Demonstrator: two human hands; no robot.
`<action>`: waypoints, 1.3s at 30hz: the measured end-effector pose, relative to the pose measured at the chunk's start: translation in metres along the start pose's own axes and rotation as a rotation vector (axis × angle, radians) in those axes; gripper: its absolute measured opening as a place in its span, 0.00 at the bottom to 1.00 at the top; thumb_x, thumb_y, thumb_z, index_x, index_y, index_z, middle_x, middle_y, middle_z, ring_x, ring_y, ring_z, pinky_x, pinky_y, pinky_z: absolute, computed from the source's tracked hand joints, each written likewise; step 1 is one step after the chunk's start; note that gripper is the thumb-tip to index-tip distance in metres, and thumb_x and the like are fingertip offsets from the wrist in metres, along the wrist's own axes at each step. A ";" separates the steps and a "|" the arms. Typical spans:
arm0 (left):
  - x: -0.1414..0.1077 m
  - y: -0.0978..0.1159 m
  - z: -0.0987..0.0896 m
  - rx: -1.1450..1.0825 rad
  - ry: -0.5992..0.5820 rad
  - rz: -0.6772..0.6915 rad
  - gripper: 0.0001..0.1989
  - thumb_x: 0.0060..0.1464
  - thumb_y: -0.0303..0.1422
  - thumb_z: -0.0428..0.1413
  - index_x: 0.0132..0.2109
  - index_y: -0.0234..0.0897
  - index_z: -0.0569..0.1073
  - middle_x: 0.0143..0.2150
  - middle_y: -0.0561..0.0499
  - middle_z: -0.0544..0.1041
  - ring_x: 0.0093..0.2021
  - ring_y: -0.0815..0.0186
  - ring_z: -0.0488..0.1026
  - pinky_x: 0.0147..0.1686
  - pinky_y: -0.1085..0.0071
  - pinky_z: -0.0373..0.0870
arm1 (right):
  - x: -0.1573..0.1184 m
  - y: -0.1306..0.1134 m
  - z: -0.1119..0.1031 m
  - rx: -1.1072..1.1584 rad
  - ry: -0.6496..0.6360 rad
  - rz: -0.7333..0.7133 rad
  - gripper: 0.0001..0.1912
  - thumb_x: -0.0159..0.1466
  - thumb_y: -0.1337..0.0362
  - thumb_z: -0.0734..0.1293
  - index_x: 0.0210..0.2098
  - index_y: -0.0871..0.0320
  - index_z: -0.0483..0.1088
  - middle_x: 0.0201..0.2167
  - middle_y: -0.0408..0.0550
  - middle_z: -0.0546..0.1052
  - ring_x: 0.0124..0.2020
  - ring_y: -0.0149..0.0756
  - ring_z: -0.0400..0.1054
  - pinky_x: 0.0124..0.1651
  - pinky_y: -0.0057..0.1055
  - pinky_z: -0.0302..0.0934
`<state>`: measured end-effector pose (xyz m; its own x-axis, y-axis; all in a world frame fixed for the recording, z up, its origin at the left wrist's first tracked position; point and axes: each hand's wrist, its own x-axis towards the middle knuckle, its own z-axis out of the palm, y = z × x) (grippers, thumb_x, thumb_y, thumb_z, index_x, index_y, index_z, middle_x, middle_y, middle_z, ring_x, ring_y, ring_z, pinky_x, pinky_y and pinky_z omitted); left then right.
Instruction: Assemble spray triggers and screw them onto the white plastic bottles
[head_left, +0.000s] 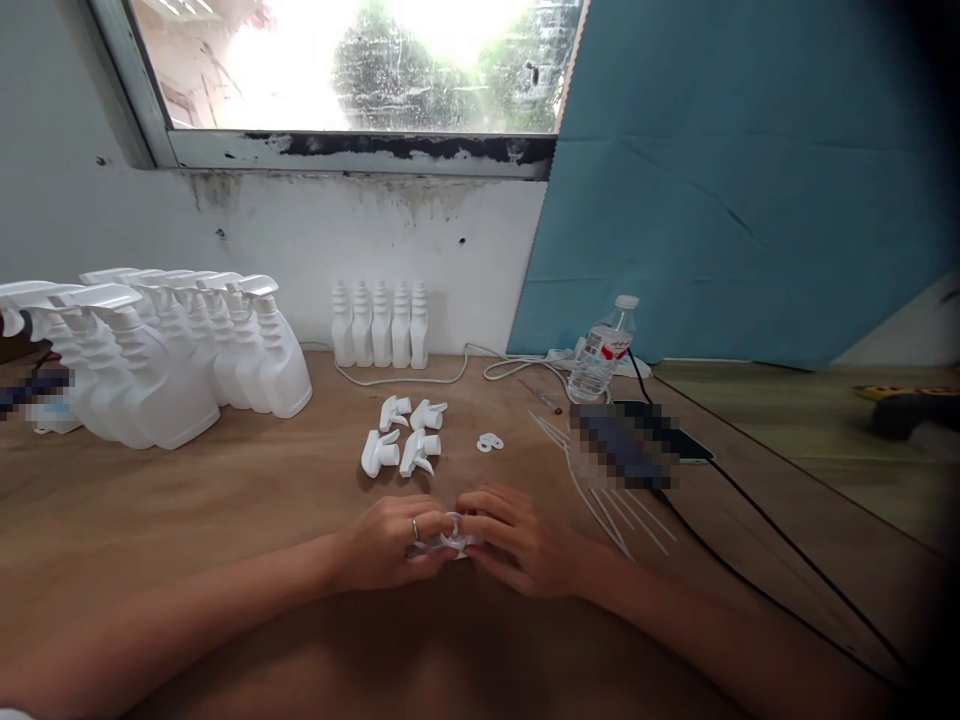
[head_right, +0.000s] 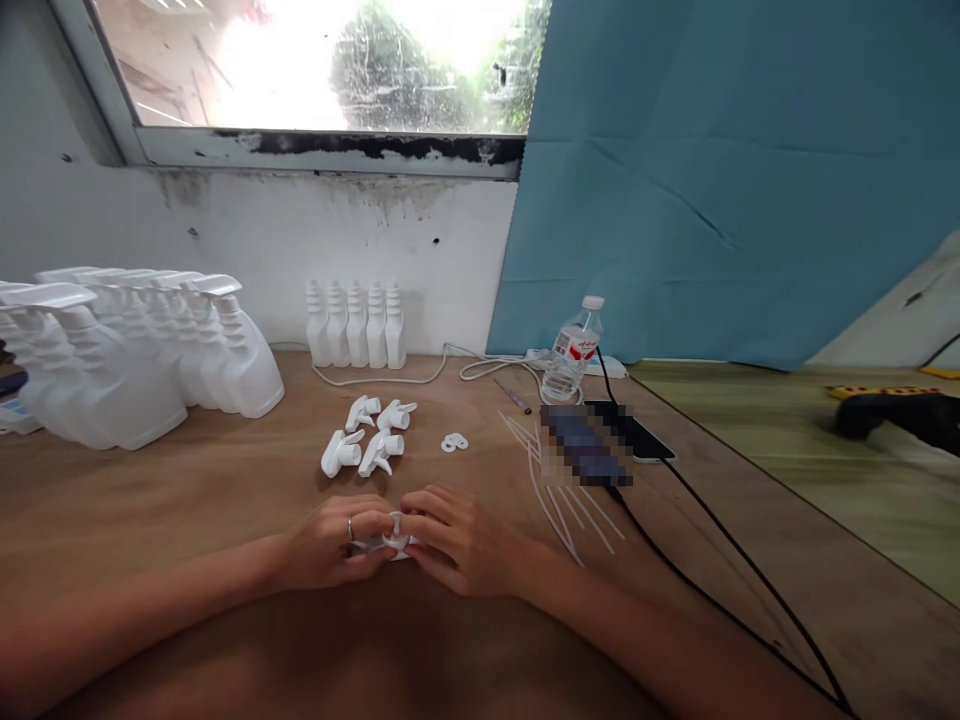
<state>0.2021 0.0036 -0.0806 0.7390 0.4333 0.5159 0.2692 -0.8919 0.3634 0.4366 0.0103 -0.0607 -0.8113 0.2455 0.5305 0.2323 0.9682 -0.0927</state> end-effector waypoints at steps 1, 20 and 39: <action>0.000 0.000 0.000 -0.006 -0.005 0.012 0.09 0.59 0.30 0.52 0.47 0.35 0.68 0.38 0.44 0.77 0.40 0.63 0.74 0.40 0.71 0.70 | 0.000 0.000 0.000 0.016 -0.006 -0.003 0.11 0.66 0.68 0.61 0.48 0.60 0.66 0.43 0.54 0.72 0.42 0.36 0.65 0.46 0.33 0.63; 0.005 0.002 -0.002 -0.048 0.052 0.077 0.06 0.58 0.28 0.52 0.43 0.36 0.71 0.40 0.45 0.78 0.37 0.66 0.74 0.38 0.73 0.70 | 0.002 0.002 -0.002 0.432 -0.053 0.231 0.08 0.68 0.69 0.60 0.41 0.60 0.70 0.40 0.51 0.69 0.41 0.29 0.66 0.45 0.27 0.63; -0.004 0.000 0.000 0.086 0.081 -0.058 0.13 0.54 0.35 0.55 0.45 0.36 0.66 0.36 0.49 0.77 0.33 0.67 0.74 0.33 0.75 0.70 | 0.005 0.017 -0.054 0.114 -0.148 0.669 0.15 0.67 0.56 0.58 0.47 0.57 0.69 0.39 0.51 0.76 0.38 0.38 0.71 0.42 0.33 0.65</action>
<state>0.1997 0.0021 -0.0828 0.6689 0.4907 0.5584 0.3649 -0.8712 0.3285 0.4651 0.0259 -0.0142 -0.5799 0.7875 0.2087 0.6570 0.6035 -0.4518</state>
